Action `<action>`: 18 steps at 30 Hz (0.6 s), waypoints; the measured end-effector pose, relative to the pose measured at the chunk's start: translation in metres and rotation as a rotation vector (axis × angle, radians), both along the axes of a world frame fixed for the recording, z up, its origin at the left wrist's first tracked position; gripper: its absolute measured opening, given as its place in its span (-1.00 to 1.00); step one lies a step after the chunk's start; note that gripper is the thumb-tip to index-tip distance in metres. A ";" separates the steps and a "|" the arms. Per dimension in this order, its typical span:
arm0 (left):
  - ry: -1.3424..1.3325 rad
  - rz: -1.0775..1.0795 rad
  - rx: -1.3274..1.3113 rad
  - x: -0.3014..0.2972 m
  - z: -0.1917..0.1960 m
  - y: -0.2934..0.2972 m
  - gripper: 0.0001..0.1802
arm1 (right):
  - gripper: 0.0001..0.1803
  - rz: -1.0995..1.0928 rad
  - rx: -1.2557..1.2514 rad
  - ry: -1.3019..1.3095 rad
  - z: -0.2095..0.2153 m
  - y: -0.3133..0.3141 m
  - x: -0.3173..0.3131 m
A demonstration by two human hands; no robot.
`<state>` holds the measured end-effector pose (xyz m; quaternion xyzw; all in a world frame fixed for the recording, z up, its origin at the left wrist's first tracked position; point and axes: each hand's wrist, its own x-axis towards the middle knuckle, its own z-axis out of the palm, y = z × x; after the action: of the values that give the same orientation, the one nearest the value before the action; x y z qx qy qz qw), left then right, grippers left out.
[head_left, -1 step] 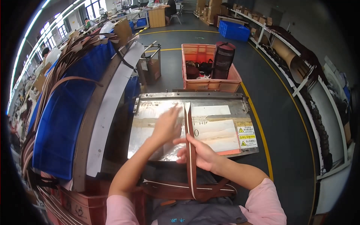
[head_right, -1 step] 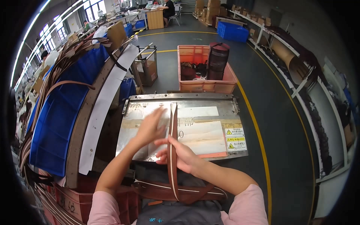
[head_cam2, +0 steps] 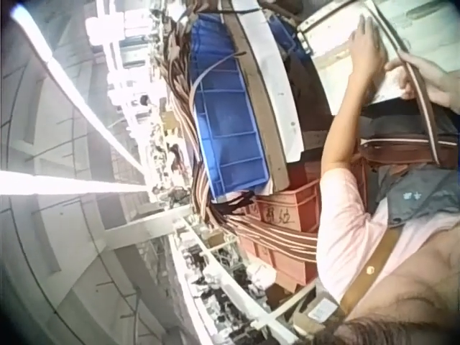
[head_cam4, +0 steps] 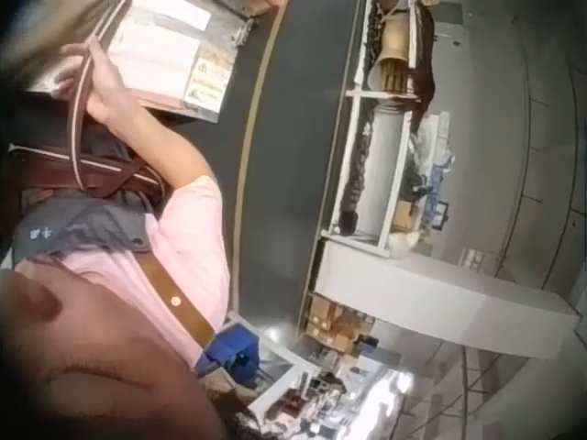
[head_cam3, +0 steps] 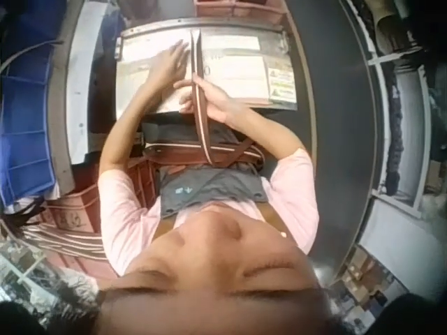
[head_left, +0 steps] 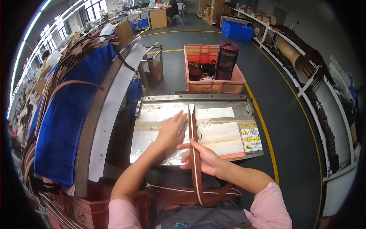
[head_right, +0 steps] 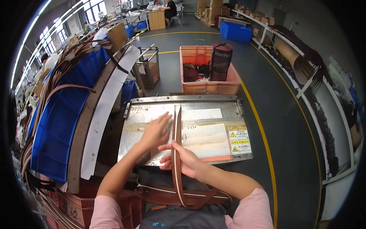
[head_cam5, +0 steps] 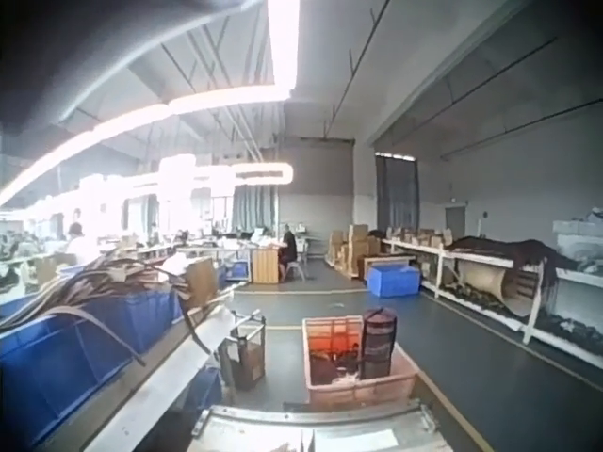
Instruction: Assembling or finishing leather straps by applying and folding adhesive strips or linings.
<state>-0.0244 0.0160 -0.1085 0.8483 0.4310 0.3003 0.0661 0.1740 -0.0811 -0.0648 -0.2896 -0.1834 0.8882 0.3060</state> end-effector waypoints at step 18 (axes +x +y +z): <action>0.010 -0.219 -0.138 0.067 0.025 0.072 -0.54 | -0.68 -0.315 1.748 -1.327 -0.005 0.142 0.089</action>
<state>0.0423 0.0883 -0.0836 0.8853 0.3556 0.2567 0.1546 0.2632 0.0612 -0.0703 -0.4123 -0.8356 0.0728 0.3556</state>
